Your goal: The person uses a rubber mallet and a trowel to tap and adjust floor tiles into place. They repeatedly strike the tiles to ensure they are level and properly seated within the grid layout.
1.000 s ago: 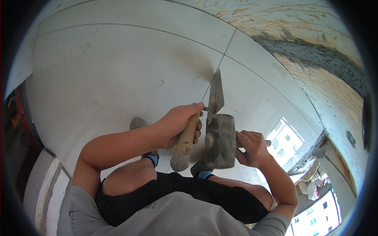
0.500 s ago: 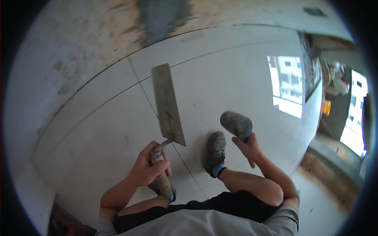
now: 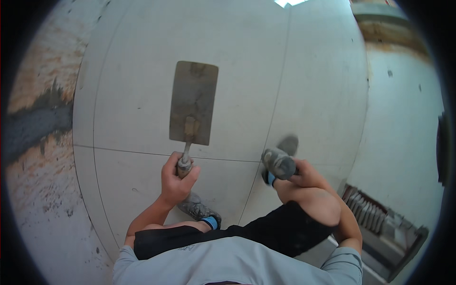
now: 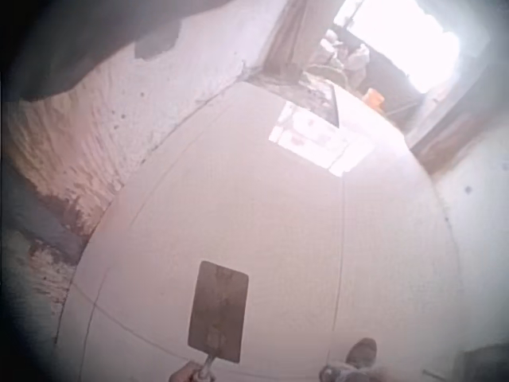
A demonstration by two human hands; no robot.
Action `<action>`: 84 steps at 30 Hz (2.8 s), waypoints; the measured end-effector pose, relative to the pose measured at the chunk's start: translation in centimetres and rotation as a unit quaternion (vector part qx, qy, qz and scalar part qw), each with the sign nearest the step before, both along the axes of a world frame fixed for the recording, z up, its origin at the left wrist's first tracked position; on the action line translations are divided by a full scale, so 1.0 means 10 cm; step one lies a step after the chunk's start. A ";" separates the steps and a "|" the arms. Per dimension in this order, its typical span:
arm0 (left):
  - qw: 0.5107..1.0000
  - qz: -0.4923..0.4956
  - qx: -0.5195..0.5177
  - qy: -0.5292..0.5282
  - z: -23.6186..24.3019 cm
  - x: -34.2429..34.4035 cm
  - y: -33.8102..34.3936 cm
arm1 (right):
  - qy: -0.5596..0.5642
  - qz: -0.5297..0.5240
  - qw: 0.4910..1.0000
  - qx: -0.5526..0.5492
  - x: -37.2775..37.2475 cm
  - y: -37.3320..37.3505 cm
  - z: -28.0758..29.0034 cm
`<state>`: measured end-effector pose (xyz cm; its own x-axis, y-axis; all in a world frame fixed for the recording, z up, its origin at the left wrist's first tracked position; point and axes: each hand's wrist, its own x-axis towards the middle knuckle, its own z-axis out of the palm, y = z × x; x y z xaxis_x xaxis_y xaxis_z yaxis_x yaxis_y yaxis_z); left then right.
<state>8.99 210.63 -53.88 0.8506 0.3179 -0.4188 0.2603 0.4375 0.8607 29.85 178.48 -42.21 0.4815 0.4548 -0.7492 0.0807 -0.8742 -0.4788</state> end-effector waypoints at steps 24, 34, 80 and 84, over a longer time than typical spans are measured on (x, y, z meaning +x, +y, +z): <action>0.870 -0.067 0.443 0.204 1.31 1.31 -1.58 | 0.103 -0.446 0.888 0.053 0.21 -4.93 -2.63; 0.881 0.021 0.463 0.098 2.60 2.02 -2.62 | 0.101 -0.497 0.857 0.098 0.11 -4.96 -2.90; 0.857 -0.509 0.029 -0.075 1.21 5.68 -7.87 | -0.168 -0.863 0.457 -0.134 -1.08 -4.92 -1.88; 0.875 -0.477 0.053 -0.069 1.02 5.82 -7.99 | -0.153 -0.846 0.489 -0.149 -0.80 -5.09 -1.70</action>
<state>67.16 130.72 -43.72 0.7905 -0.5329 -0.3017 0.3529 -0.0062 0.9356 21.88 127.57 -59.16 0.0911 -0.8953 -0.4360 -0.8502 0.1581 -0.5022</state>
